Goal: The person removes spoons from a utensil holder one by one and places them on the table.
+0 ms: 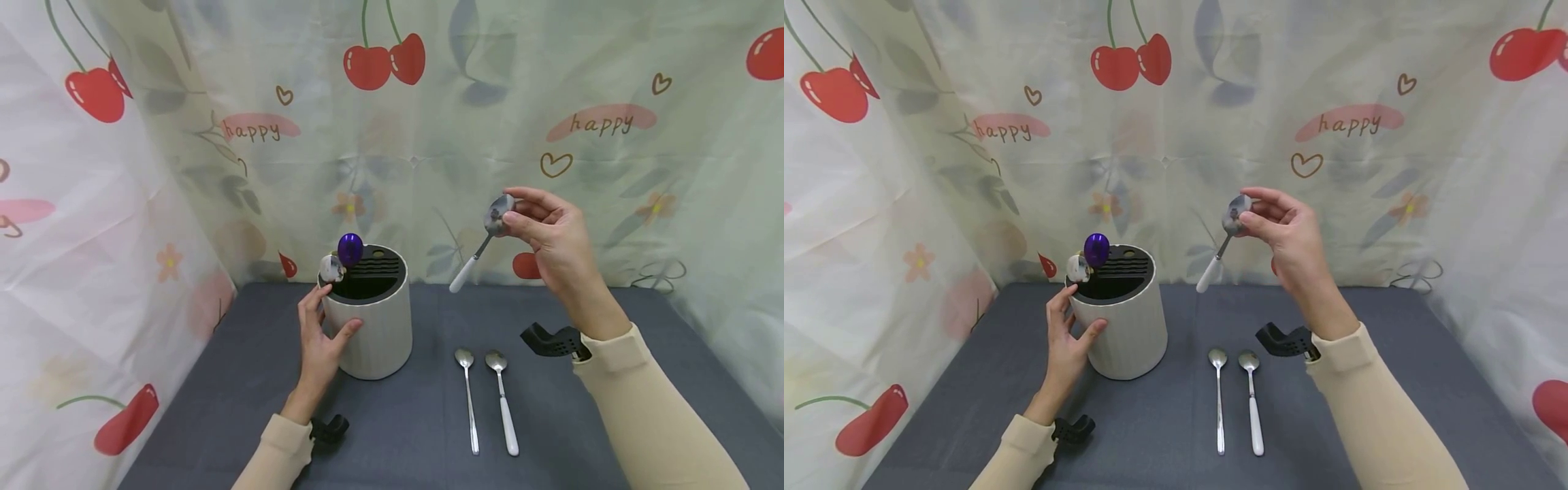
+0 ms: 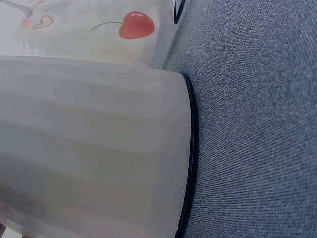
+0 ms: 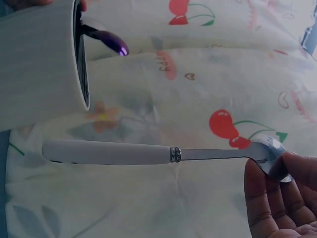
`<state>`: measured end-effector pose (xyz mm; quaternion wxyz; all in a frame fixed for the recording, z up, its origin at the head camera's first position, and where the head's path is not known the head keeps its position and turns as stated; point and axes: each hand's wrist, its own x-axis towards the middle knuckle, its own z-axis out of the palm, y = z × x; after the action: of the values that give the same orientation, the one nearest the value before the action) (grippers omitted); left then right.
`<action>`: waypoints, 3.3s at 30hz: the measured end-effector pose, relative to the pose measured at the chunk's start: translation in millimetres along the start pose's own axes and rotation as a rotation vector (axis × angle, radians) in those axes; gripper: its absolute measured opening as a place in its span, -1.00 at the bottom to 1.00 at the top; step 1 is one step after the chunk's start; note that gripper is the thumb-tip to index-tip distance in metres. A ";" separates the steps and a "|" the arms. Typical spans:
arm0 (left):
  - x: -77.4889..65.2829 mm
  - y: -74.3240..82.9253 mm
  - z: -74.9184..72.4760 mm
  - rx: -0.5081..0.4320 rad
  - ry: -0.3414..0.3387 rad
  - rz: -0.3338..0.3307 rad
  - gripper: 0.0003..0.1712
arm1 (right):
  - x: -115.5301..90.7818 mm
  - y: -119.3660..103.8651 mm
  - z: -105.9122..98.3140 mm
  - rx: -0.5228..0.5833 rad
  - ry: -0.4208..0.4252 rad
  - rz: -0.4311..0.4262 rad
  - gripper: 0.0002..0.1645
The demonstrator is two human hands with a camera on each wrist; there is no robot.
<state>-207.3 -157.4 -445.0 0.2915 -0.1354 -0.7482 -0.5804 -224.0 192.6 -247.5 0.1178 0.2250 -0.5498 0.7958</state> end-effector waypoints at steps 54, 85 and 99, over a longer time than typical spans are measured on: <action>-1.1 40.3 -1.4 -0.032 -0.005 0.010 -0.14 | -35.6 26.2 -119.7 -0.449 -0.196 0.458 -0.70; -0.6 40.2 -1.5 -0.039 -0.005 0.006 -0.15 | -76.3 90.9 -154.8 -0.512 -0.337 0.720 -0.41; -1.4 38.7 -1.1 -0.036 0.000 0.015 -0.14 | -92.4 119.8 -171.7 -0.369 -0.303 0.838 -0.43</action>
<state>-185.0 -147.1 -415.1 0.2935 -0.1462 -0.7365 -0.5916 -234.9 313.4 -441.5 -0.2566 0.0730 -0.7361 0.6221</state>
